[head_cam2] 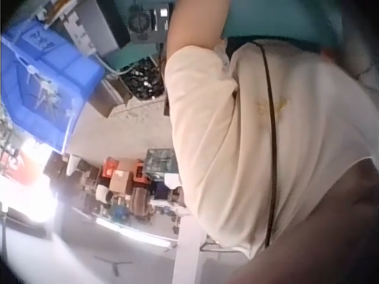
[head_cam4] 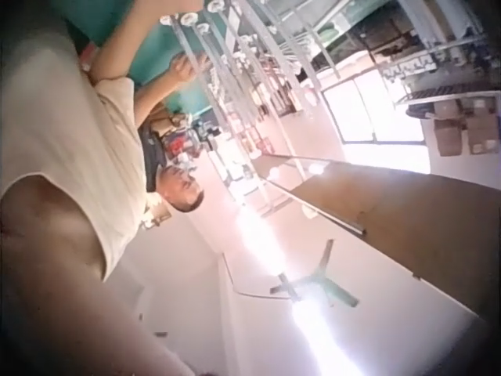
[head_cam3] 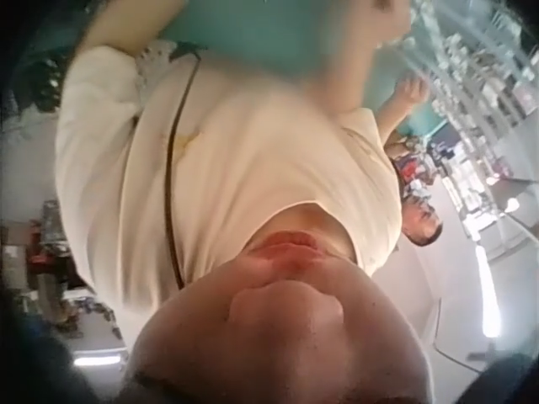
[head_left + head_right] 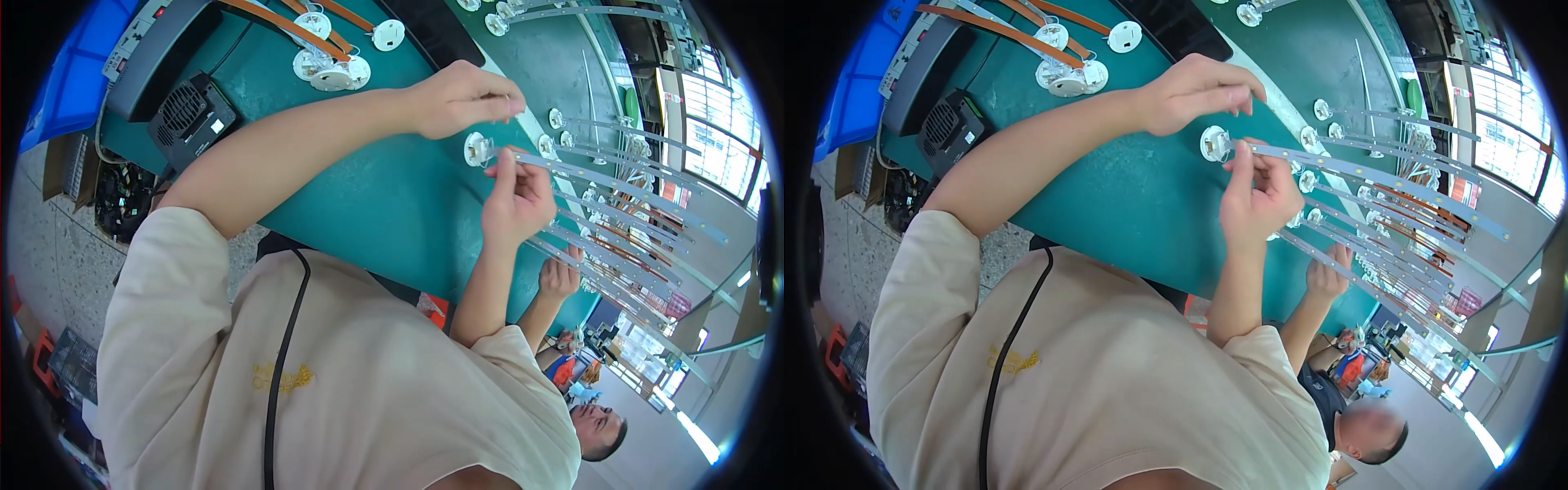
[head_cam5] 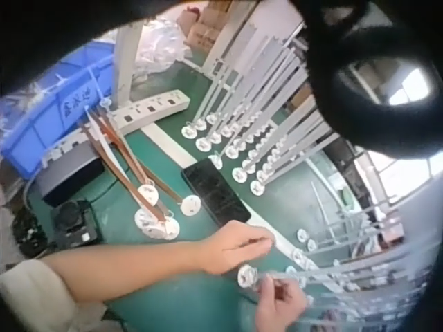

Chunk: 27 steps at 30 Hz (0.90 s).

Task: Manually attaching small components to LED strips at a factory workstation.

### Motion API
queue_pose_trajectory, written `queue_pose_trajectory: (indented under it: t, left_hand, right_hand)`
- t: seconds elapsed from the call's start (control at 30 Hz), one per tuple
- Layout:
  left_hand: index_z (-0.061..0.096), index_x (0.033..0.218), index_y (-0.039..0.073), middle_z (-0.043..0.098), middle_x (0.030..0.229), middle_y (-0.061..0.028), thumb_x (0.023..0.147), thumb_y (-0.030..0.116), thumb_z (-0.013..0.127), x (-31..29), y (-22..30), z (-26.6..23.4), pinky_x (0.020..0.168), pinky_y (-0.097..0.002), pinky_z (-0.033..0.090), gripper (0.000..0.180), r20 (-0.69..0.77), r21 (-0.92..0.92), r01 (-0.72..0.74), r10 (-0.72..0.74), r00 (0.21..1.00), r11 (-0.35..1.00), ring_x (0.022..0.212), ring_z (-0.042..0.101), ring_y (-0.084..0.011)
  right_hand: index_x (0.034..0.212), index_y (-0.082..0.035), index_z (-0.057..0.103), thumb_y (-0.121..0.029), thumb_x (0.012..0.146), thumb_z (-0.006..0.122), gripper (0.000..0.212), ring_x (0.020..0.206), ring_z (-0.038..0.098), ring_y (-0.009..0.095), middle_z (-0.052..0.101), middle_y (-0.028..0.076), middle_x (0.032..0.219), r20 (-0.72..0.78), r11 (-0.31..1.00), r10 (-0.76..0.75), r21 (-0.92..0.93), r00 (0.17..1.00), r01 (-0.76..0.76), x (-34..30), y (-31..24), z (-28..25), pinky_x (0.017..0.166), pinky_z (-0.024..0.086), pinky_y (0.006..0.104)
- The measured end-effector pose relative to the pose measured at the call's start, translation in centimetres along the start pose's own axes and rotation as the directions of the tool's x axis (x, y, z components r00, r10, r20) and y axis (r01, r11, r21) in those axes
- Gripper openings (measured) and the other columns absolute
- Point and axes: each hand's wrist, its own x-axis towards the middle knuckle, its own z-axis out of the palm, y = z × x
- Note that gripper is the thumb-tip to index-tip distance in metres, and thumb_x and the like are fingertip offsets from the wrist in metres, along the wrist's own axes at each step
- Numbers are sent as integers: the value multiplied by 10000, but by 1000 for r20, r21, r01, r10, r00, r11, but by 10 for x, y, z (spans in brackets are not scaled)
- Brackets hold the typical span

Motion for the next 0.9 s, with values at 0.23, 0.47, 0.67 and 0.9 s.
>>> queue_pose_trajectory:
  t: [0.23,0.47,0.67,0.9]
  left_hand:
    - [685,1058,14,681,802,-146,983,561,448,1,3,0,696,-331,502,601,60,33,129,-131,990,991,742,650,-234]
    - [694,1086,47,643,696,-138,958,615,446,3,3,4,622,-365,476,633,82,206,105,-125,989,973,646,620,-261]
    - [699,1064,51,651,703,-133,940,620,471,0,-2,7,636,-378,492,625,154,355,82,-145,977,931,662,633,-275]
    - [678,1016,21,653,728,-130,920,419,582,2,0,9,614,-367,500,421,337,460,-74,-96,937,885,657,640,-297]
  right_hand:
    - [952,58,650,-3,915,654,71,528,552,62,642,66,677,212,951,116,257,970,-170,0,-68,-3,440,341,173]
    - [893,51,658,34,879,680,31,556,575,66,658,57,719,439,860,200,350,876,-372,1,-80,-3,444,352,181]
    - [881,55,661,42,868,692,36,551,569,69,664,61,725,446,867,173,354,878,-351,-1,-82,-6,472,398,179]
    - [901,75,639,37,886,660,46,514,541,70,636,82,707,395,920,124,298,910,-254,-6,-93,-16,417,335,174]
